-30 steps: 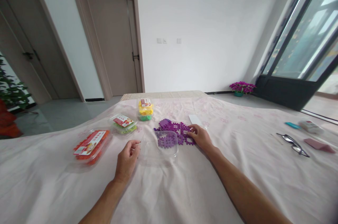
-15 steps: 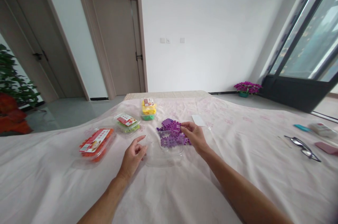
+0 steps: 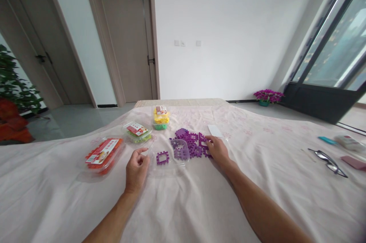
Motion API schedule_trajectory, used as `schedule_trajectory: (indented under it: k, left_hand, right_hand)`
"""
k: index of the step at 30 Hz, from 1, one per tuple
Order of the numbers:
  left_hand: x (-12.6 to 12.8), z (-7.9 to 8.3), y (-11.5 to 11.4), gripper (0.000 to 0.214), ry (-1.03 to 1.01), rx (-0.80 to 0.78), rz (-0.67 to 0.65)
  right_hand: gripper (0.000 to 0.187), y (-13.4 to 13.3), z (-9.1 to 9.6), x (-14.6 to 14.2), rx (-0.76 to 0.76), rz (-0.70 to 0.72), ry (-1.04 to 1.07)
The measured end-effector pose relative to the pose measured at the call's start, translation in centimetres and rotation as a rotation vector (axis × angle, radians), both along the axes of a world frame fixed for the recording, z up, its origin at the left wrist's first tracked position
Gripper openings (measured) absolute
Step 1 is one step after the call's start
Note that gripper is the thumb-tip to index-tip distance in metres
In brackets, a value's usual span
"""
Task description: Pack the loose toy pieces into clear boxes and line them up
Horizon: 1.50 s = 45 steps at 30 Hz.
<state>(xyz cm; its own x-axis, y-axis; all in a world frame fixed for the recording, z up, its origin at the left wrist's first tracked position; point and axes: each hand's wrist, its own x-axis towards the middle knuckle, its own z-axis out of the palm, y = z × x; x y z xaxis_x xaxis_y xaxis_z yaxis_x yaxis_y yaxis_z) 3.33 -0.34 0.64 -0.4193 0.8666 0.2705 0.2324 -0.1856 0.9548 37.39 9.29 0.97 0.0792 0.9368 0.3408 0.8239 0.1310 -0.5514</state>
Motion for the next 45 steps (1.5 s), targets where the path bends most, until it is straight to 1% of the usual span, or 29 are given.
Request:
schedule_trajectory:
  k: [2, 5, 8, 10, 12, 15, 18, 22, 24, 29, 33, 37, 42, 45]
  left_hand:
    - [-0.1, -0.1, 0.1, 0.038, 0.011, 0.000, 0.043]
    - [-0.3, -0.2, 0.2, 0.038, 0.016, -0.011, 0.087]
    - [-0.5, -0.4, 0.3, 0.038, 0.008, -0.022, 0.091]
    - [-0.6, -0.6, 0.3, 0.039, 0.014, -0.024, 0.086]
    - [-0.7, -0.7, 0.4, 0.039, 0.019, -0.026, 0.075]
    - [-0.7, -0.7, 0.4, 0.039, 0.008, -0.029, 0.056]
    - [-0.6, -0.7, 0.4, 0.039, 0.011, -0.040, 0.050]
    - [-0.5, -0.7, 0.4, 0.038, 0.022, -0.058, 0.049]
    - [-0.6, -0.8, 0.5, 0.038, 0.026, -0.063, 0.045]
    - [-0.5, -0.7, 0.5, 0.039, 0.027, -0.067, 0.046]
    - [-0.3, -0.5, 0.5, 0.040, 0.029, -0.070, 0.044]
    - [-0.4, -0.4, 0.4, 0.040, 0.046, -0.076, 0.041]
    - [-0.5, -0.5, 0.4, 0.042, 0.035, -0.068, 0.034]
    - [-0.5, -0.6, 0.5, 0.041, 0.039, -0.068, 0.038]
  right_hand:
    - [0.032, -0.1, -0.1, 0.3, 0.000, 0.008, -0.054]
    - [0.034, -0.9, 0.4, -0.4, 0.039, 0.096, -0.096]
    - [0.037, -1.8, 0.9, -1.7, 0.061, 0.185, -0.164]
    - [0.041, -2.4, 1.1, -2.4, 0.058, 0.210, -0.203]
    - [0.039, -2.7, 1.1, -2.7, 0.059, 0.215, -0.202]
    - [0.030, -2.5, 0.7, -2.7, 0.065, 0.197, -0.122]
    - [0.023, -1.6, -0.1, -2.3, 0.063, 0.160, 0.040]
    - [0.031, -0.3, -1.1, -1.2, 0.054, 0.096, 0.369]
    - [0.034, 0.2, -1.4, -0.3, 0.051, 0.073, 0.454]
    - [0.035, 0.7, -1.3, 1.4, 0.067, -0.027, 0.460]
    - [0.040, 0.8, -1.4, 1.7, 0.065, -0.064, 0.551]
    - [0.042, 1.0, -1.7, 1.9, 0.093, -0.087, 0.574]
    - [0.041, 1.3, -1.8, 1.9, 0.078, -0.048, 0.589]
    - [0.038, 1.2, -1.5, 1.6, 0.048, -0.010, 0.478]
